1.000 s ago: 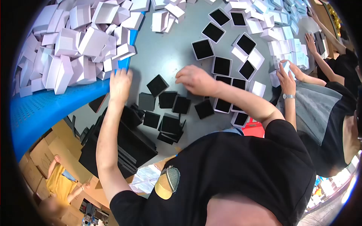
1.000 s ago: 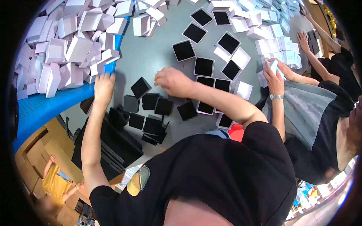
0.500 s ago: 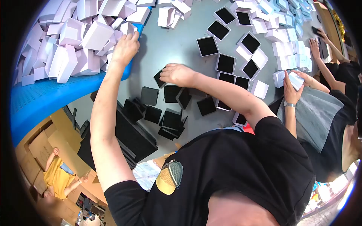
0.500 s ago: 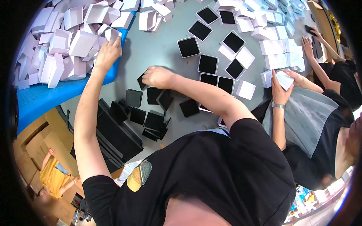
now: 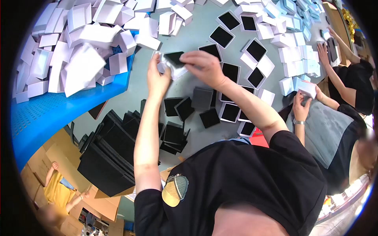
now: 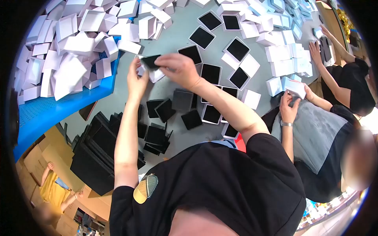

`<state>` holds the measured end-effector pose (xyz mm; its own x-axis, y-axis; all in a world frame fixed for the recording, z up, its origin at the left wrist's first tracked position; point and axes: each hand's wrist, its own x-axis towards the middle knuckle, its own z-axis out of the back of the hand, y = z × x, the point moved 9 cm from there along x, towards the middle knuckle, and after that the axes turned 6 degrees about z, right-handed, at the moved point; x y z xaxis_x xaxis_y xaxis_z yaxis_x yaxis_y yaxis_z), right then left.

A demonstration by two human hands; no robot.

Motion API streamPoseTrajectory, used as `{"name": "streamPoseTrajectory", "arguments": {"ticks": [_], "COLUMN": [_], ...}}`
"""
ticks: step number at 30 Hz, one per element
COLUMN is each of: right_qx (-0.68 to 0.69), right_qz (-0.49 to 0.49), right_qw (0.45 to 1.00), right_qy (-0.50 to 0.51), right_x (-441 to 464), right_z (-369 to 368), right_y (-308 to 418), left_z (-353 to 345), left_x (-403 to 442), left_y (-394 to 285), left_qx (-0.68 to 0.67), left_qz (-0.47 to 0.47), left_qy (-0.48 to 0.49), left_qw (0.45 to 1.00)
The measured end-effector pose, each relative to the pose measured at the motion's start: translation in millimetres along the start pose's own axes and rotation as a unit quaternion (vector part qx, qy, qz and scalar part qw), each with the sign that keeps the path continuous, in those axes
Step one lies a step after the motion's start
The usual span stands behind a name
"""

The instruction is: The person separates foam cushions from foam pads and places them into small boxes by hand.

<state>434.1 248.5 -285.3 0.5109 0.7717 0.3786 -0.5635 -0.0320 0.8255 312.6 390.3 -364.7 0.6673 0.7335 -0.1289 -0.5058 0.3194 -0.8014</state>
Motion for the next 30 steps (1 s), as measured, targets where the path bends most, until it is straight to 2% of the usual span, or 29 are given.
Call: {"name": "streamPoseTrajectory", "arguments": {"ticks": [1,2,4,5,6,9,10,14,17,21,24,27,28,30], "right_qx": [-0.003,-0.079,-0.193,-0.248,-0.268,-0.395,-0.398,-0.399,-0.385,-0.376,-0.317,-0.269,-0.299,-0.363], "right_qz": [0.043,0.146,0.181,0.198,0.243,0.221,0.246,0.261,0.292,0.292,0.201,0.184,0.170,0.158], "right_qw": [0.999,0.986,0.952,0.924,0.912,0.840,0.840,0.830,0.831,0.803,0.809,0.854,0.833,0.832], "right_qy": [0.026,0.027,0.151,0.211,0.196,0.300,0.275,0.288,0.276,0.359,0.453,0.405,0.434,0.389], "right_x": [-5.8,-8.2,-21.5,-29.4,-34.6,-38.3,-34.9,-39.9,-46.9,-45.0,-38.6,-38.2,-40.9,-31.2], "right_z": [-13.6,-23.1,-49.6,-62.4,-64.7,-66.0,-57.1,-44.0,-43.2,-45.7,-57.6,-44.9,-41.6,-20.6], "right_y": [3.0,11.8,-3.4,-11.7,-10.9,-19.6,-18.9,-31.4,-24.0,-24.6,-42.7,-37.0,-43.1,-53.2], "left_z": [-2.6,-3.3,-10.8,-19.5,-24.7,-31.5,-33.5,-44.4,-64.2,-70.2,-70.6,-62.3,-54.8,-27.4], "left_x": [-11.2,-20.0,-27.9,-25.3,-23.1,-29.0,-30.7,-34.2,-26.1,-17.6,-15.5,-25.1,-29.3,-41.2], "left_y": [-12.5,-22.0,-16.2,-6.8,0.3,-22.0,-35.3,-62.4,-58.8,-45.5,-45.4,-58.6,-69.0,-93.4], "left_qx": [-0.092,-0.031,0.053,0.123,0.134,0.203,0.232,0.265,0.110,0.046,0.039,0.061,0.070,0.116], "left_qz": [0.000,-0.045,-0.113,-0.115,-0.119,-0.126,-0.131,-0.182,-0.227,-0.169,-0.167,-0.185,-0.192,-0.266], "left_qy": [0.056,0.045,0.039,0.047,0.033,0.034,0.040,0.006,0.048,0.067,0.062,0.088,0.104,0.109], "left_qw": [0.994,0.998,0.991,0.985,0.983,0.970,0.963,0.947,0.967,0.982,0.983,0.977,0.973,0.951]}}
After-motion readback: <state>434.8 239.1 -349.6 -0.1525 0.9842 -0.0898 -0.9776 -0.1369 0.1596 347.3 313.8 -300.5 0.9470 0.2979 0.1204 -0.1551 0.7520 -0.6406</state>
